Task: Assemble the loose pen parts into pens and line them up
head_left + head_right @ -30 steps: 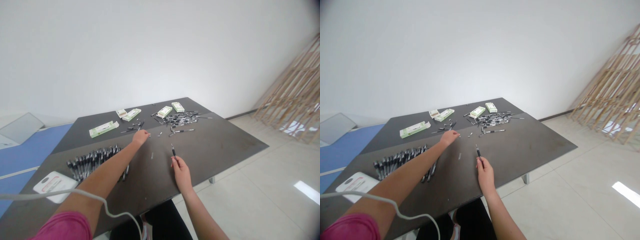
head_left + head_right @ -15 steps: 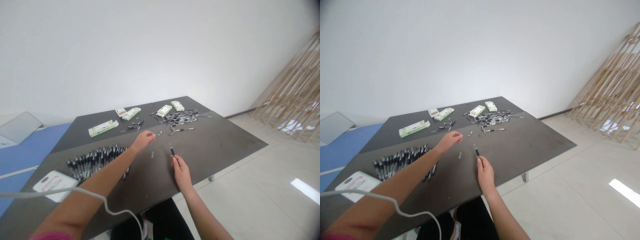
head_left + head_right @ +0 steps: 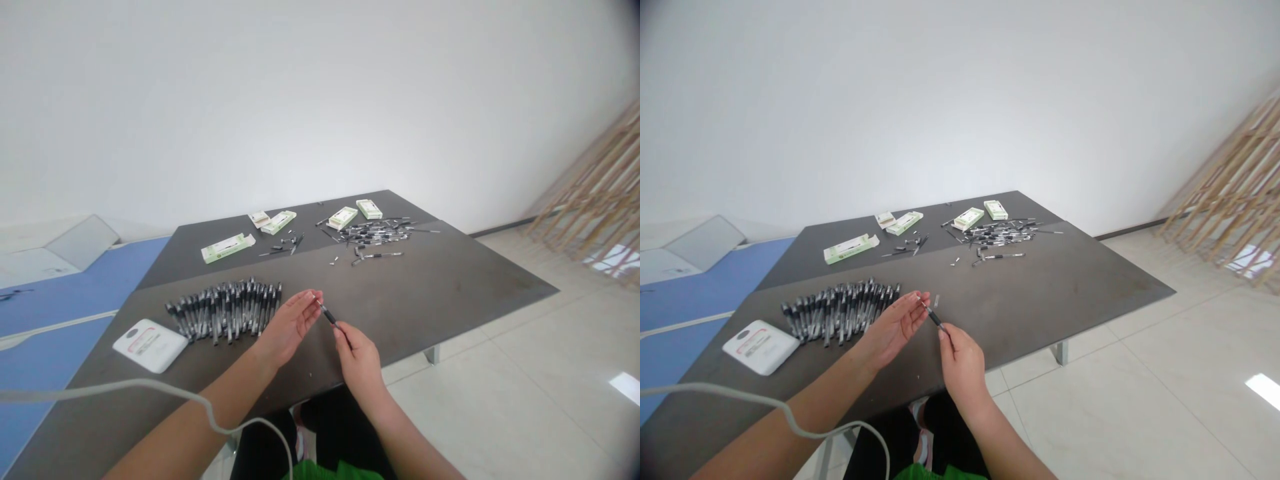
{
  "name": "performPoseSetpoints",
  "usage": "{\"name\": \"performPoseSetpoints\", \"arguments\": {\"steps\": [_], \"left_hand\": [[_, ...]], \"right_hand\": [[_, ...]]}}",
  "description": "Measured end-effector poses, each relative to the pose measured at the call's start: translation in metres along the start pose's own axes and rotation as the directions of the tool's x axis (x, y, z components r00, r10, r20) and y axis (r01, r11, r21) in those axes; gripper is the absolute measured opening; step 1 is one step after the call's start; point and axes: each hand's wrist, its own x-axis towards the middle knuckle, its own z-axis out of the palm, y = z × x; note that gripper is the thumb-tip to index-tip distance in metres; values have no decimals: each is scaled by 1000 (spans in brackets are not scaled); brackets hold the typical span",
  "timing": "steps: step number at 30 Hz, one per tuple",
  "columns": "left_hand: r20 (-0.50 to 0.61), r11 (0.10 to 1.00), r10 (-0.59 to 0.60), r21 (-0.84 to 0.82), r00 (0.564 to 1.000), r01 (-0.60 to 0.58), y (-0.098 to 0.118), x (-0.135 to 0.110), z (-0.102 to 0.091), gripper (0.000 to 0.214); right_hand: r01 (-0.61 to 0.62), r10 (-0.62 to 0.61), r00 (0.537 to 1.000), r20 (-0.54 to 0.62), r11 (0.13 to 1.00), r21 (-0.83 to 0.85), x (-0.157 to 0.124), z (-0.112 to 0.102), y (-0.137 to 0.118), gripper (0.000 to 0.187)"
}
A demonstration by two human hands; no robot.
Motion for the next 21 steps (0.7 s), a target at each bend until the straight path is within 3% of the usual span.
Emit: {"name": "performPoseSetpoints", "arguments": {"steps": [6, 10, 12, 14, 16, 17, 20, 21], "left_hand": [[16, 994, 31, 105, 999, -33, -6, -8, -1, 13], [0, 961, 131, 245, 991, -127, -7, -10, -2, 17], [32, 954, 151, 257, 988, -154, -6, -12, -4, 19], [93, 954, 141, 254, 986, -161, -4, -13, -6, 20], [139, 952, 124, 263, 982, -158, -2, -15, -8, 20], [143, 947, 123, 280, 982, -160, -1, -15, -8, 19], [108, 916, 151, 359, 983, -181, 0, -16, -8, 19], [109, 910, 156, 371, 982, -186, 0, -16, -8, 19]], "right_hand": [[2, -2, 1000, 9, 1000, 3, -1, 3, -5, 20], [-143, 130, 989, 64, 952, 272, -3, 5, -12, 22], [-318, 224, 943, 246, 824, 468, -4, 4, -18, 25], [-522, 250, 839, 483, 620, 586, -5, 3, -23, 26], [-641, 228, 753, 617, 466, 609, -6, 3, -27, 28], [-647, 227, 750, 621, 443, 620, -6, 3, -28, 28], [-538, 274, 840, 468, 522, 661, -6, 4, -31, 27], [-524, 278, 850, 447, 533, 664, -6, 4, -31, 26]]}}
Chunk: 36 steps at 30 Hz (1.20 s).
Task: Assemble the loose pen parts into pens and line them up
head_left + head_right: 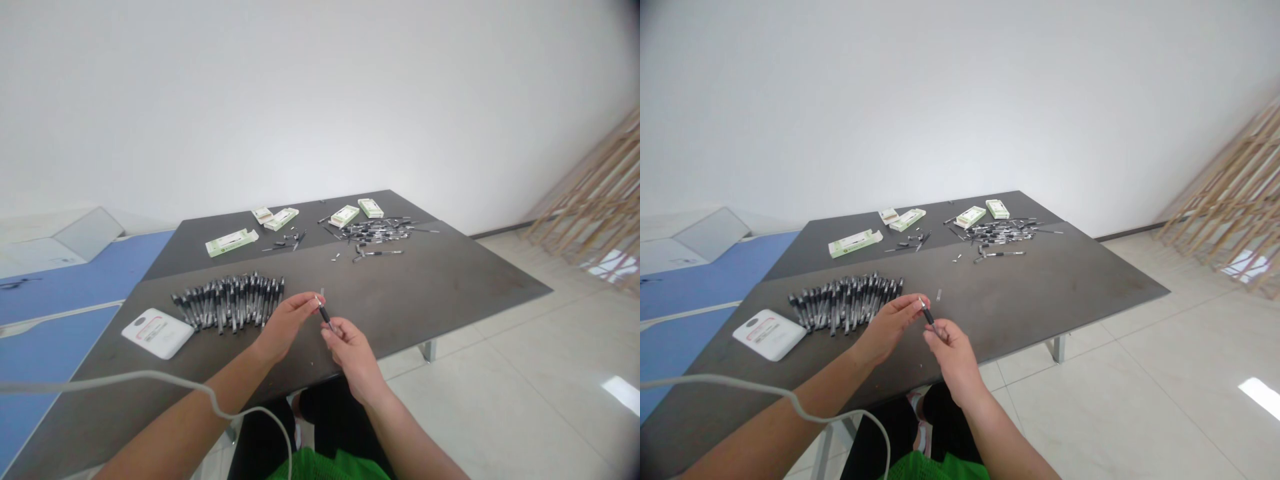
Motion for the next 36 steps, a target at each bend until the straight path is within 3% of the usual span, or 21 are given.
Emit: {"name": "performPoseSetpoints", "arguments": {"steps": [2, 4, 5, 8, 10, 13, 15, 17, 19, 21, 23, 25, 30, 34, 36], "left_hand": [[46, 1000, -7, -24, 999, 8, 1, -1, 1, 19], [104, 997, -27, -72, 994, 35, 1, -1, 2, 18], [108, 996, -34, -80, 994, 42, 1, -2, 2, 18], [28, 1000, -25, -15, 999, 25, 0, -2, 2, 17], [5, 1000, -18, 12, 1000, 18, 0, -3, 2, 18], [89, 996, -48, -66, 995, 54, 1, -3, 3, 18], [117, 993, -56, -98, 992, 68, 1, -2, 3, 19], [64, 997, -45, -62, 997, 49, -1, -1, 3, 20], [24, 999, -36, -29, 999, 37, -2, -1, 3, 21], [68, 997, -48, -60, 997, 52, -2, -2, 2, 20], [167, 989, -68, -117, 984, 88, -1, -4, 2, 19], [221, 985, -77, -135, 972, 108, 1, -5, 2, 20], [142, 997, -50, -52, 989, 58, 0, -4, 1, 25], [146, 997, -66, -32, 987, 71, -1, -5, 1, 24], [110, 998, -66, 20, 992, 64, 0, -6, 2, 25]], "right_hand": [[-92, 87, 992, 91, 994, 55, 0, -1, 0, 25], [-229, 195, 952, 234, 965, 127, -1, -1, 1, 27], [-243, 204, 947, 249, 960, 139, -1, -2, 2, 27], [-19, 18, 1000, 26, 997, 73, 0, -2, 6, 25], [50, -48, 998, -45, 998, 35, 1, -2, 7, 25], [-180, 155, 972, 177, 974, 135, 1, -2, 5, 27], [-238, 194, 952, 239, 956, 173, 0, 1, 4, 28], [-93, 79, 991, 107, 987, 133, 1, 2, 5, 27], [35, -34, 999, -6, 997, 67, 2, 2, 5, 29], [-43, 34, 995, 90, 994, 105, 2, -2, 5, 23], [-234, 166, 938, 305, 951, 203, 2, -5, 5, 21], [-325, 195, 889, 415, 906, 270, 0, -7, 4, 19], [-78, 27, 976, 217, 969, 233, -3, 1, 6, 21], [-148, 102, 964, 244, 973, 178, -4, 6, 5, 25], [-121, 95, 977, 190, 984, 128, -4, 7, 6, 25]]}}
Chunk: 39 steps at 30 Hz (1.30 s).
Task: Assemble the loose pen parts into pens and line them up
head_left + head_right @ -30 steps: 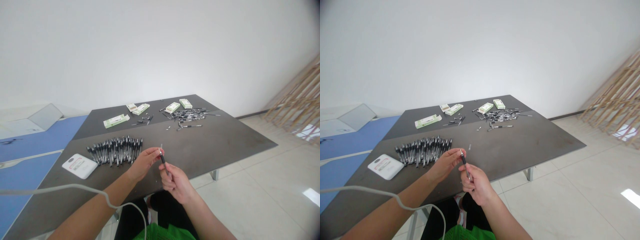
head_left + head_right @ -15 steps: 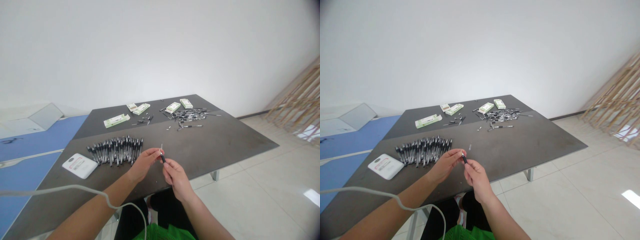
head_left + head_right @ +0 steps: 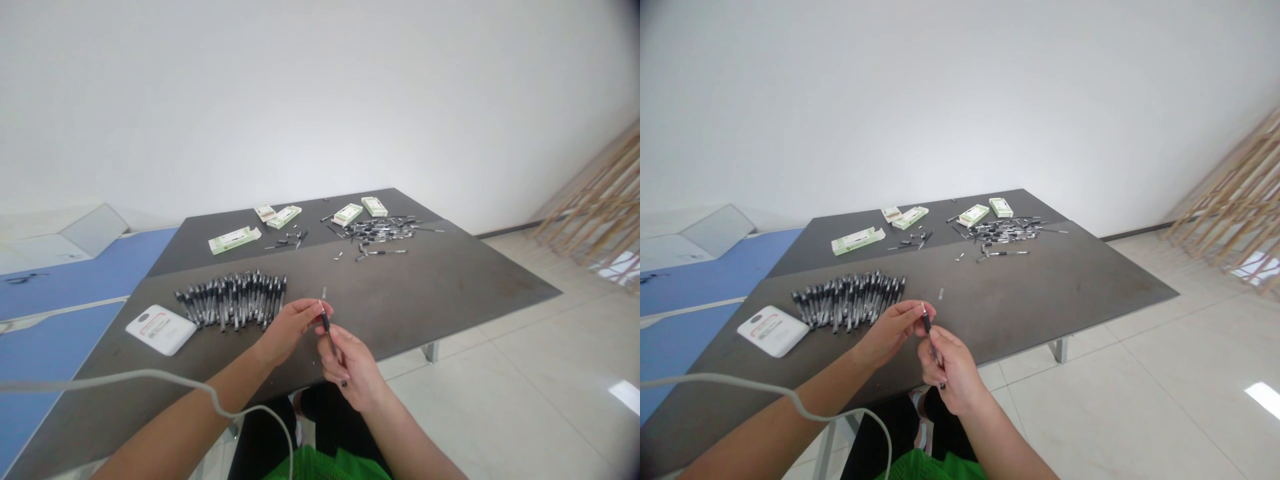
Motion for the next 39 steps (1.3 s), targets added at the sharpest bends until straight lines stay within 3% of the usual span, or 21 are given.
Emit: {"name": "performPoseSetpoints", "arguments": {"steps": [2, 4, 7, 9, 10, 14, 17, 20, 22, 24, 27, 30, 34, 39], "left_hand": [[-53, 995, 25, 93, 998, -20, 2, -1, 1, 24], [-53, 987, 45, 155, 998, -37, 3, -2, 2, 23], [14, 992, 45, 117, 999, -47, 3, -3, 1, 25], [28, 996, 46, 75, 999, -48, 3, -3, 0, 26], [19, 996, 48, 75, 999, -49, 2, -2, -1, 26], [-60, 981, 54, 190, 997, -42, 1, -1, -1, 25], [-34, 970, 40, 240, 999, -31, -1, 4, -2, 30], [12, 953, 38, 299, 999, -40, -3, 22, -16, 40], [-66, 878, 115, 473, 991, -70, -1, 43, -38, 47], [-198, 658, 264, 752, 944, -26, 6, 68, -68, 48], [-287, 516, 349, 853, 892, 72, 25, 110, -119, 43], [-242, 349, 388, 932, 889, 101, 43, 149, -157, 40], [-120, 132, 339, 988, 933, 79, 50, 193, -181, 33], [-3, -60, 219, 998, 976, 17, 43, 234, -186, 20]], "right_hand": [[106, -125, 984, -129, 984, -143, 1, -1, 1, 29], [155, -198, 964, -179, 962, -227, 1, -3, 2, 26], [12, -12, 1000, -4, 998, -59, -2, -6, 1, 23], [-94, 89, 990, 113, 995, 43, -4, -6, 0, 24], [-94, 88, 990, 112, 995, 43, -4, -6, -1, 23], [119, -139, 985, -100, 975, -186, 1, -7, 3, 24], [135, -172, 977, -129, 958, -252, 7, -13, 5, 27], [124, -199, 959, -202, 935, -332, 13, -28, -1, 34], [137, -310, 904, -296, 863, -486, 15, -41, -9, 39], [130, -453, 822, -344, 738, -662, 16, -55, -17, 41], [75, -587, 737, -336, 564, -822, 17, -75, -22, 40], [20, -632, 698, -338, 489, -872, 19, -89, -18, 40], [-41, -666, 669, -329, 409, -911, 20, -97, -7, 40], [-75, -676, 668, -311, 354, -932, 18, -97, -5, 38]]}}
